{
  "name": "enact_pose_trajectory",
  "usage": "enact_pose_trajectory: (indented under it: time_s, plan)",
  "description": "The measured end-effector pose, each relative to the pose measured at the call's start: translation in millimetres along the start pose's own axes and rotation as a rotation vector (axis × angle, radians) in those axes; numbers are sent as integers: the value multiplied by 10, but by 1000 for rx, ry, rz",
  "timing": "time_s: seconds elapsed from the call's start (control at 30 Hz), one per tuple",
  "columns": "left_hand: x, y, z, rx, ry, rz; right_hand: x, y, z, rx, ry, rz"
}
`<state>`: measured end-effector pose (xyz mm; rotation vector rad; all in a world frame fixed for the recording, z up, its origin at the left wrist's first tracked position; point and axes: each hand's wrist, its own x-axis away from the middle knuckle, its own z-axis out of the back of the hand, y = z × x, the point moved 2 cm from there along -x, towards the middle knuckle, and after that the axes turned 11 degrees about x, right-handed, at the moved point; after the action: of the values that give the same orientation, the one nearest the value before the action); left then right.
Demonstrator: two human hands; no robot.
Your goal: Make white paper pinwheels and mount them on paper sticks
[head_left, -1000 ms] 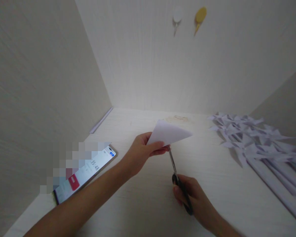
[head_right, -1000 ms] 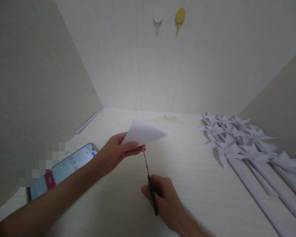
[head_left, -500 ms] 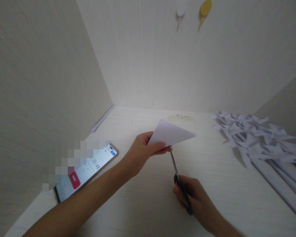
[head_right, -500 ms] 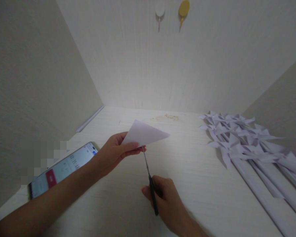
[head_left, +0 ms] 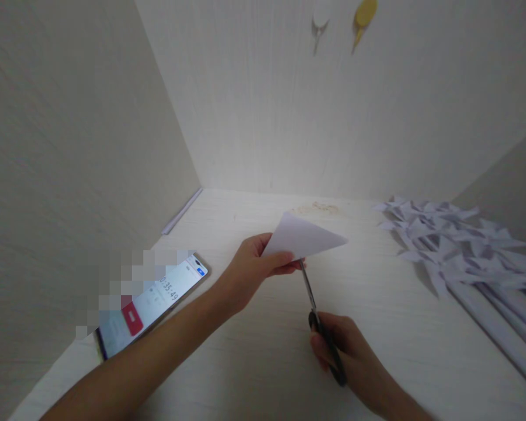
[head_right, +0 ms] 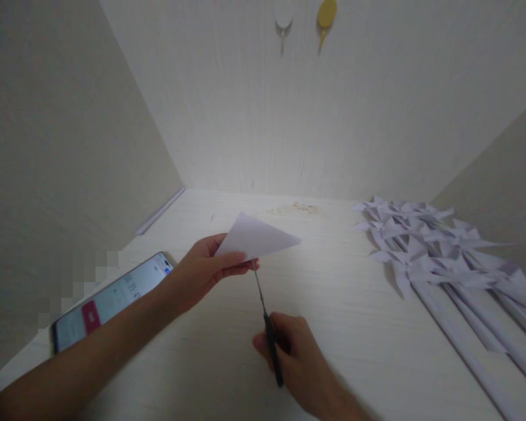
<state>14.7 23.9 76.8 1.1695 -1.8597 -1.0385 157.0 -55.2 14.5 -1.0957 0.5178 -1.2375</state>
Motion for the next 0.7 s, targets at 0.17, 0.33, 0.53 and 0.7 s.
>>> enact_pose_trajectory:
  time_s: [0.17,0.33,0.53,0.7]
  plan:
    - [-9,56,13,-43,-24,35,11,-5,8,-57,-54,9]
    - [-14,69,35,-64,-51,42,4,4,2,-67,-61,-7]
    - [-19,81,37,-94,-75,36,11,0,11,-60,-76,1]
    - [-17,96,38,-117,-95,26,26,7,9,-62,-82,3]
